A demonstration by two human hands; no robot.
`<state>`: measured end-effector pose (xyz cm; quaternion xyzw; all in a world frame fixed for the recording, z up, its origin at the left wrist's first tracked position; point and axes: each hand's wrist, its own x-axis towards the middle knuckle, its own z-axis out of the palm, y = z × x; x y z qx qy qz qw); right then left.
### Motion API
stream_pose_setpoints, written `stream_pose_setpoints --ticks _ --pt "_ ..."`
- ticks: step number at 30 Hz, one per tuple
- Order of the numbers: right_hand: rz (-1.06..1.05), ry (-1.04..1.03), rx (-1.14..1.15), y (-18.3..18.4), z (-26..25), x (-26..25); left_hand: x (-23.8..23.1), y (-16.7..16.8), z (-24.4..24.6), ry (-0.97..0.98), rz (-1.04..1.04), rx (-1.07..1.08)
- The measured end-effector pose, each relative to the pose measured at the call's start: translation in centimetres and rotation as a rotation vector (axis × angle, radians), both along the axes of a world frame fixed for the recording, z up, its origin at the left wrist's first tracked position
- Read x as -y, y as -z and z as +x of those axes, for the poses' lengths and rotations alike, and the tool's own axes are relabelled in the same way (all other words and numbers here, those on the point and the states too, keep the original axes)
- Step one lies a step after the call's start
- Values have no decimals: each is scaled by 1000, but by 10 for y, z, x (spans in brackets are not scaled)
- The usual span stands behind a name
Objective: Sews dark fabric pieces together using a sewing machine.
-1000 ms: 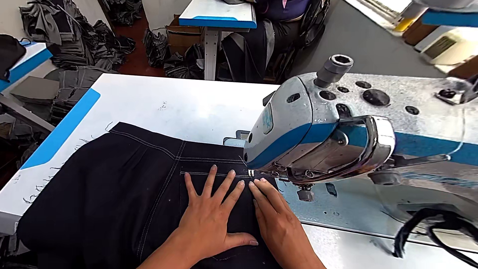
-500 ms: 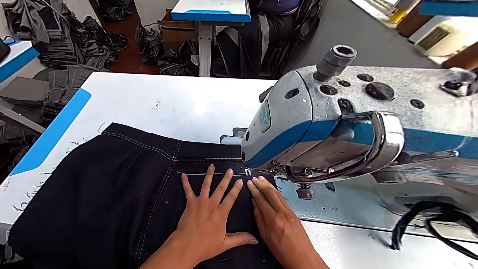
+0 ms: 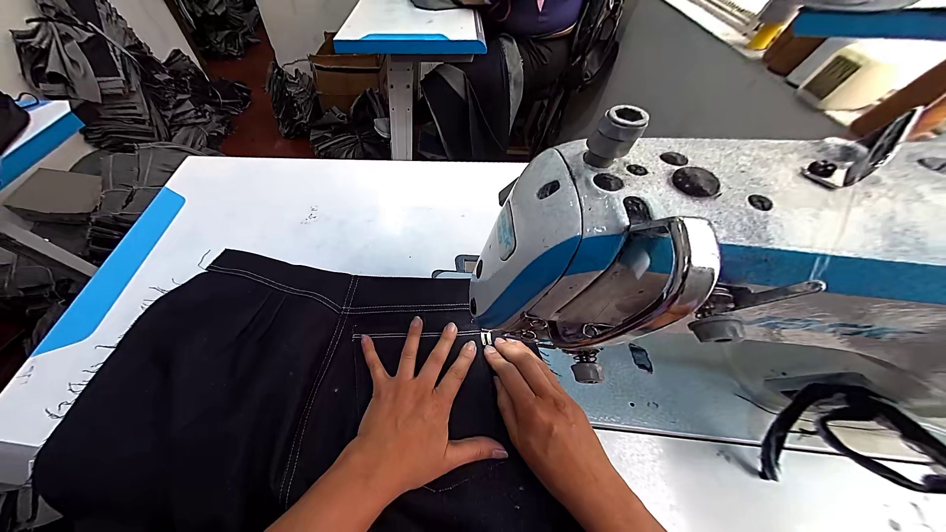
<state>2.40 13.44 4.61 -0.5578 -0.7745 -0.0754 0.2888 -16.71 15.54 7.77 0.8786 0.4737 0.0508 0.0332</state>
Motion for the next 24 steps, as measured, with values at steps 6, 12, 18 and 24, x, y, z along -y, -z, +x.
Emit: stream_pose_setpoints --ticks 6,12,18,24 --pt "37 -119 -27 -5 5 27 -2 -7 3 -6 -99 -26" --pt "-85 -174 36 -14 3 68 4 -2 -17 -58 -61 116" --pt "-96 -227 117 -15 10 72 3 -2 -74 -149 34 -26" --pt "12 -379 211 -14 25 59 -2 -18 -78 -161 -18 -174"
